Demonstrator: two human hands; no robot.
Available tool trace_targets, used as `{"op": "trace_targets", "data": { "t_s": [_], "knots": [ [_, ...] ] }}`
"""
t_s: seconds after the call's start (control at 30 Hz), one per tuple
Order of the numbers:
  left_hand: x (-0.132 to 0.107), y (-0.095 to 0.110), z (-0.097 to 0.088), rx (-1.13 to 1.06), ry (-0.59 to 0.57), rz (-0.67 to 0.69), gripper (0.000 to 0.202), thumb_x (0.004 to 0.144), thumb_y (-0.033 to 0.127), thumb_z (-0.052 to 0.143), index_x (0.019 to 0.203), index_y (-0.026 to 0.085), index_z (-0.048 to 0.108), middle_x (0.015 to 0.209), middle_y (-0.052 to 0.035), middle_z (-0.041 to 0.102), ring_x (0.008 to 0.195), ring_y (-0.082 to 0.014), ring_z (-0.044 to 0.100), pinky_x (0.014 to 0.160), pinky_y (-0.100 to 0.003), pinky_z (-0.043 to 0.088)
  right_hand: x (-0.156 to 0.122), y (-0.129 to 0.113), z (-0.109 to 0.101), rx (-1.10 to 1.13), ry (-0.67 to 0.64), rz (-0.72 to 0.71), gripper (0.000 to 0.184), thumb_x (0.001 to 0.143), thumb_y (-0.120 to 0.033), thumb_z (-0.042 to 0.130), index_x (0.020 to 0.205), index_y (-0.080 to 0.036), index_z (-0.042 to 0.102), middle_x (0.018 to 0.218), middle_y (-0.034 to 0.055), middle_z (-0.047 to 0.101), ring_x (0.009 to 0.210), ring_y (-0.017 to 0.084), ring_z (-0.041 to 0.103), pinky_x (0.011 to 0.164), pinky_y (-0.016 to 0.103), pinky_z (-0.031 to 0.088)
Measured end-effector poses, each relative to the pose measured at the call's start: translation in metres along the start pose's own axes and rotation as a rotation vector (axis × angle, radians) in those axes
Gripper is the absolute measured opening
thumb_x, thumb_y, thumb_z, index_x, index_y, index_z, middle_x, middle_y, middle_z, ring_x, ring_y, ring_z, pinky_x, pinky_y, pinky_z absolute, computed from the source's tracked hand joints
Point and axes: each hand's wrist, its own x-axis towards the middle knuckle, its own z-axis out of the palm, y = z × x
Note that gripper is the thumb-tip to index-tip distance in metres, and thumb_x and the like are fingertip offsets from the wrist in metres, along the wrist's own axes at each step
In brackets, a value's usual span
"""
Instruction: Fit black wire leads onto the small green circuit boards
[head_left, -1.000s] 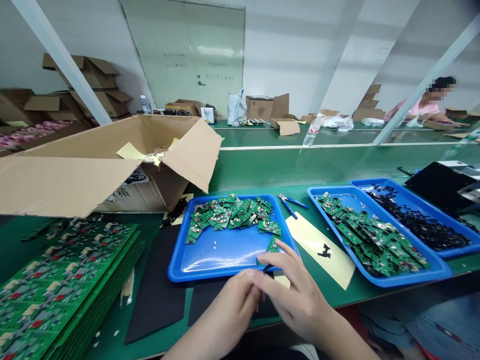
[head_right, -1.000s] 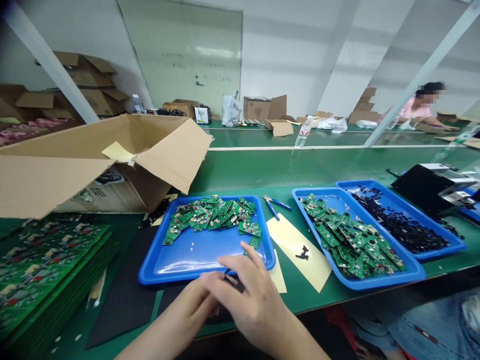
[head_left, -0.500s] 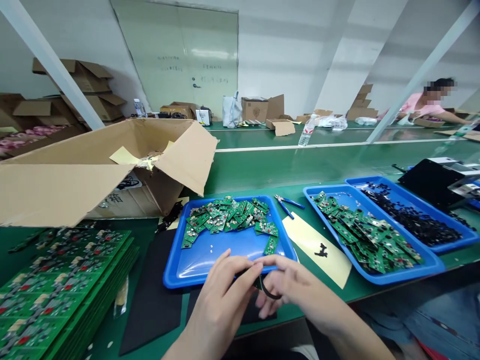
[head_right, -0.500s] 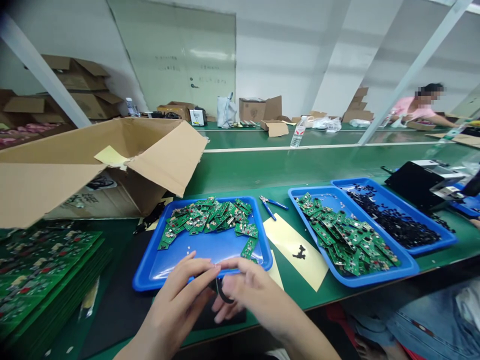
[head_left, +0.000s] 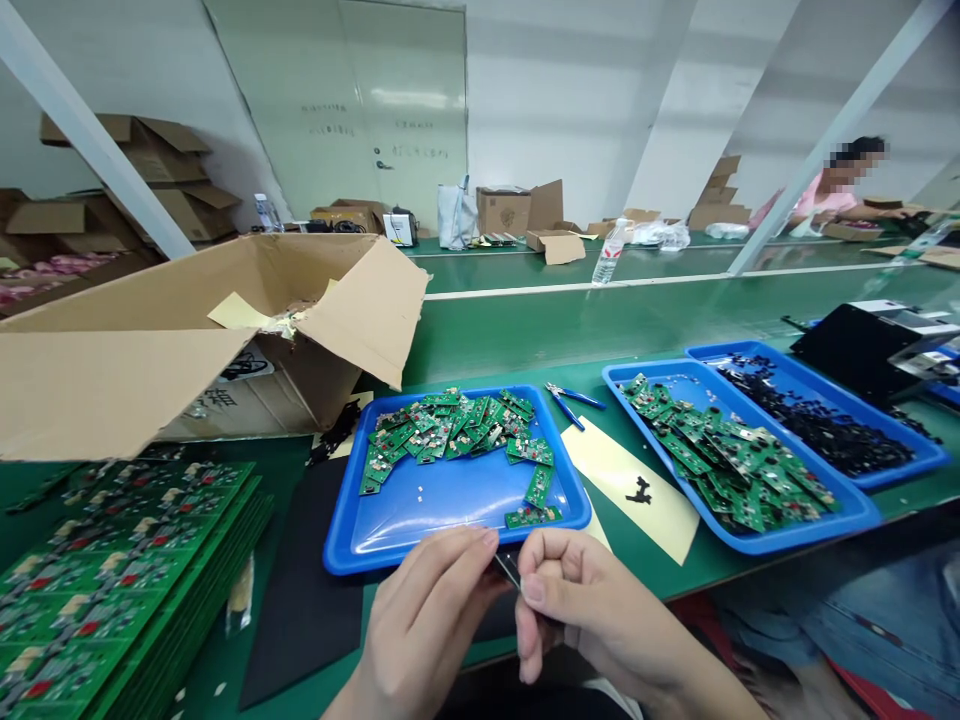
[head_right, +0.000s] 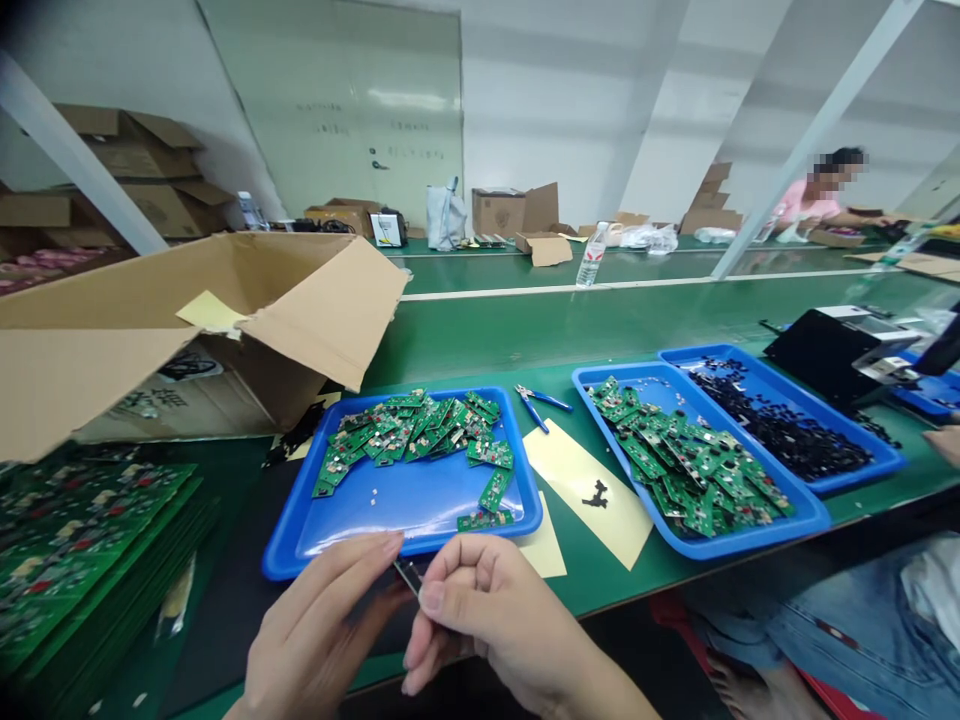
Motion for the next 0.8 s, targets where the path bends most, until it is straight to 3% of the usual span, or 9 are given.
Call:
{"op": "trace_targets", "data": {
  "t_s": [0.1, 0.3, 0.43, 0.57, 0.7, 0.8],
  "knots": [
    [0.002, 0.001, -0.002, 0.024, -0.013, 0.001, 0.017, 0.091, 0.015, 0.057, 0.106, 0.009, 0.061, 0.089, -0.0094, 0.071, 0.083, -0.0138, 0.069, 0.078, -0.018, 0.055, 0.003, -0.002, -0.002, -0.056, -0.014, 0.026, 0.039, 0.067, -0.041, 0.080, 0.070, -0.015, 0.051, 0.047, -0.0019, 0.064, 0.037, 0.009, 0.060, 0.039, 0.015, 0.043],
    [0.008, 0.003, -0.003, -0.056, -0.031, -0.121, 0.020, 0.090, 0.031, 0.057, 0.103, 0.016, 0.062, 0.084, -0.0061, 0.074, 0.076, -0.0129, 0.072, 0.071, -0.017, 0.057, 0.003, -0.008, 0.000, -0.305, 0.036, -0.116, 0.041, 0.071, -0.049, 0.075, 0.076, -0.016, 0.051, 0.050, -0.0037, 0.061, 0.037, 0.005, 0.052, 0.041, 0.015, 0.042],
    [0.007, 0.007, -0.003, -0.181, -0.019, -0.199, 0.028, 0.087, 0.033, 0.062, 0.112, 0.021, 0.063, 0.088, -0.0047, 0.075, 0.078, -0.0146, 0.072, 0.073, -0.019, 0.059, 0.002, -0.008, 0.006, -0.429, 0.115, -0.191, 0.046, 0.071, -0.057, 0.072, 0.083, -0.017, 0.051, 0.054, -0.0050, 0.058, 0.040, 0.006, 0.050, 0.042, 0.017, 0.041],
    [-0.001, 0.009, 0.002, -0.329, -0.005, -0.355, 0.037, 0.084, 0.031, 0.066, 0.121, 0.028, 0.062, 0.096, -0.0052, 0.075, 0.083, -0.0183, 0.072, 0.075, -0.024, 0.060, 0.004, 0.000, 0.010, -0.579, 0.207, -0.319, 0.041, 0.079, -0.057, 0.063, 0.074, -0.017, 0.053, 0.054, -0.0036, 0.055, 0.045, 0.008, 0.050, 0.045, 0.019, 0.041],
    [-0.005, 0.010, 0.012, -0.592, 0.070, -0.557, 0.047, 0.082, 0.029, 0.069, 0.127, 0.035, 0.057, 0.100, -0.0030, 0.073, 0.084, -0.0184, 0.073, 0.068, -0.021, 0.061, 0.004, 0.008, 0.010, -0.671, 0.249, -0.461, 0.034, 0.086, -0.050, 0.057, 0.076, -0.018, 0.056, 0.054, -0.0032, 0.054, 0.047, 0.009, 0.051, 0.046, 0.020, 0.040],
    [0.000, 0.009, 0.012, -0.704, 0.092, -0.670, 0.039, 0.080, 0.027, 0.072, 0.117, 0.036, 0.064, 0.096, -0.0009, 0.071, 0.087, -0.0167, 0.072, 0.069, -0.018, 0.060, 0.000, 0.009, 0.009, -0.705, 0.253, -0.517, 0.029, 0.089, -0.045, 0.055, 0.079, -0.017, 0.059, 0.056, -0.0026, 0.054, 0.050, 0.010, 0.053, 0.050, 0.021, 0.044]
  ]
}}
